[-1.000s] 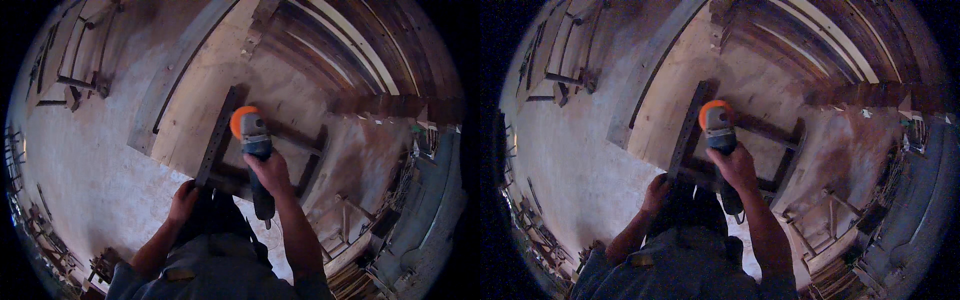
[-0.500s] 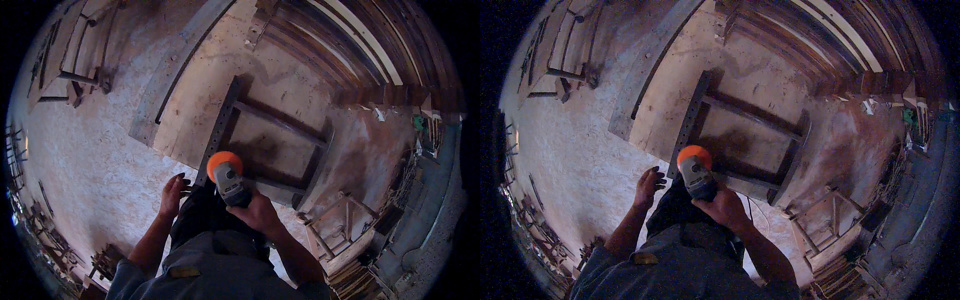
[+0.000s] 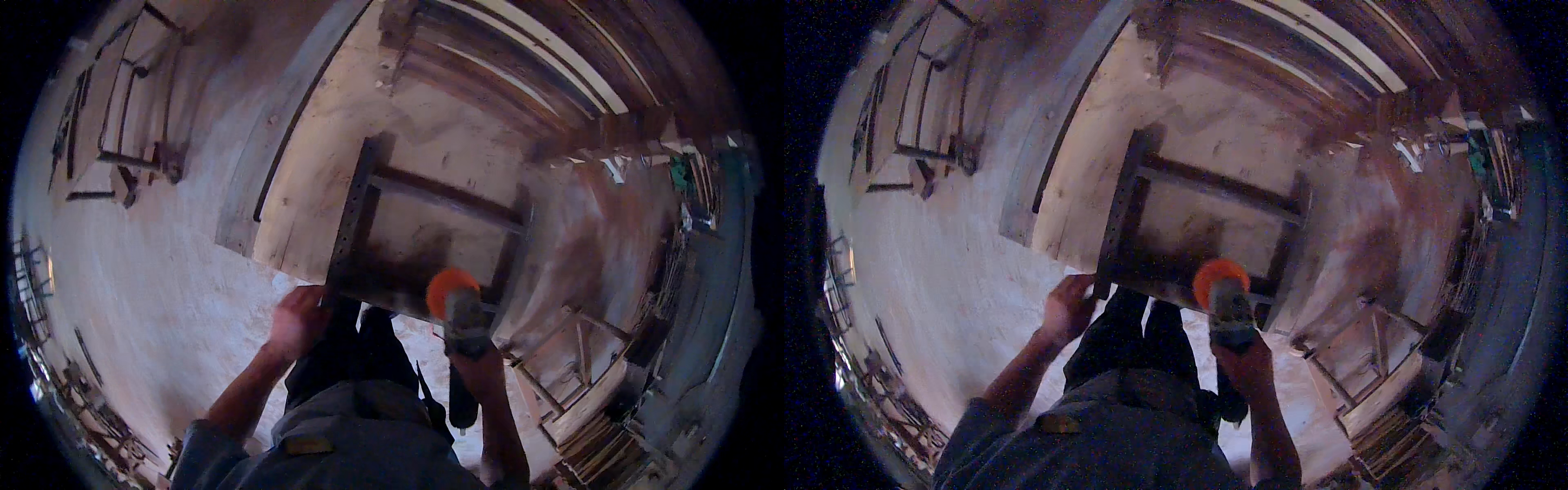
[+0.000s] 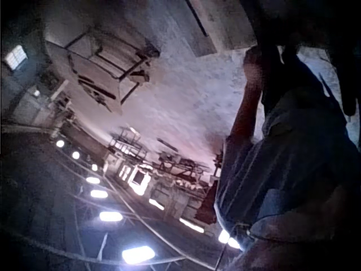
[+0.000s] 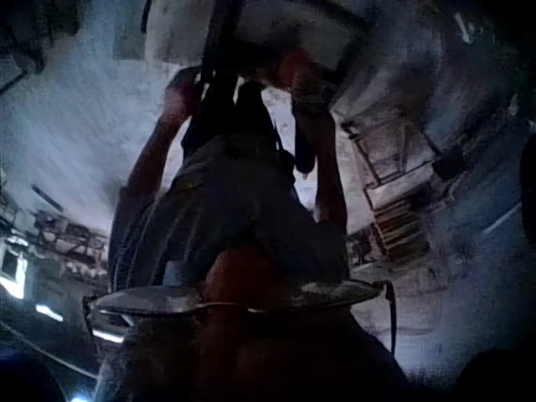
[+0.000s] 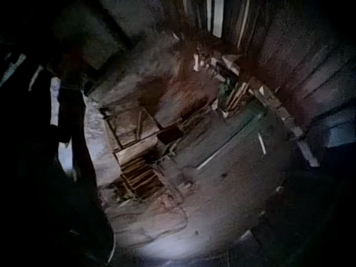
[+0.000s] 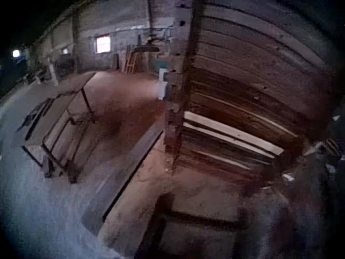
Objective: The person repeatedly picks up wooden frames from a stack, uses an angle grinder with an orange sanding disc to sand the frame surfaces, and places the frames back on the stack. The person handles the frames one at a time, repositioning them to sand different sides before returning them to the pile.
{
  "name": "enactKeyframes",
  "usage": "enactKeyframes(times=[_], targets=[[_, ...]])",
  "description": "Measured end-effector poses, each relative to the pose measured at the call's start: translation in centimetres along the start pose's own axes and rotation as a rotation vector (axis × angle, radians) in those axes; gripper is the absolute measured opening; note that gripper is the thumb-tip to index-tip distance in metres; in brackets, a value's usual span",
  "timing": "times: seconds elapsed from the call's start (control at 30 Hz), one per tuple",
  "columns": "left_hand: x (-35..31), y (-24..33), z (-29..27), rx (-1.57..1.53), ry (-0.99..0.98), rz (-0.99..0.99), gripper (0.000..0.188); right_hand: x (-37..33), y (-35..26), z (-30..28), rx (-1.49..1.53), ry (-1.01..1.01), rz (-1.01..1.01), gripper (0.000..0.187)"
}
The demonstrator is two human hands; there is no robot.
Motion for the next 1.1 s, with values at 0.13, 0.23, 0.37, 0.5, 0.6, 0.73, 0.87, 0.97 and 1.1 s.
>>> enactKeyframes(times=[0.13,0.23,0.37,0.5,0.6,0.73,0.87,0.97,1.1], targets=[[5.1,3.7,4.7,0.193,-0.161,0.398,0.033,-2.0,7.8,-2.2,0.314,0.116,0.110,0.044],[8.1,5.5,7.5,0.305,-0.322,0.460,0.023,-5.0,13.2,-2.9,0.564,0.202,0.234,0.040],[9.7,2.9,11.2,0.440,-0.690,0.573,0.018,-9.0,18.9,-2.6,0.712,0.312,0.296,0.040],[10.9,8.9,8.5,0.247,-0.543,0.806,0.034,-11.5,26.1,-1.3,0.871,0.457,0.272,0.040],[9.0,7.2,9.0,0.385,-0.986,0.273,0.047,-13.1,32.0,1.0,0.994,0.466,0.307,0.042],[10.2,12.5,8.6,0.230,-0.814,0.249,0.044,-14.1,34.9,2.7,1.191,0.503,0.370,0.043],[9.3,10.9,8.8,0.510,-0.608,0.355,0.040,-17.7,37.0,-0.4,0.972,0.493,0.497,0.053],[8.9,8.3,12.6,0.539,-0.458,0.457,0.040,-18.5,43.2,1.9,1.059,0.552,0.454,0.055],[7.8,23.8,19.5,0.331,-0.686,0.462,0.036,-21.0,49.8,4.5,1.220,0.657,0.539,0.059]])
Point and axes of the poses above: each hand's wrist, its own x-axis towards the middle knuckle, its own z-axis out of the palm, y = z × x, the point moved 7 cm from there along x, towards the middle knuckle, and after that the axes turned 9 degrees about z, right-handed, at the moved point
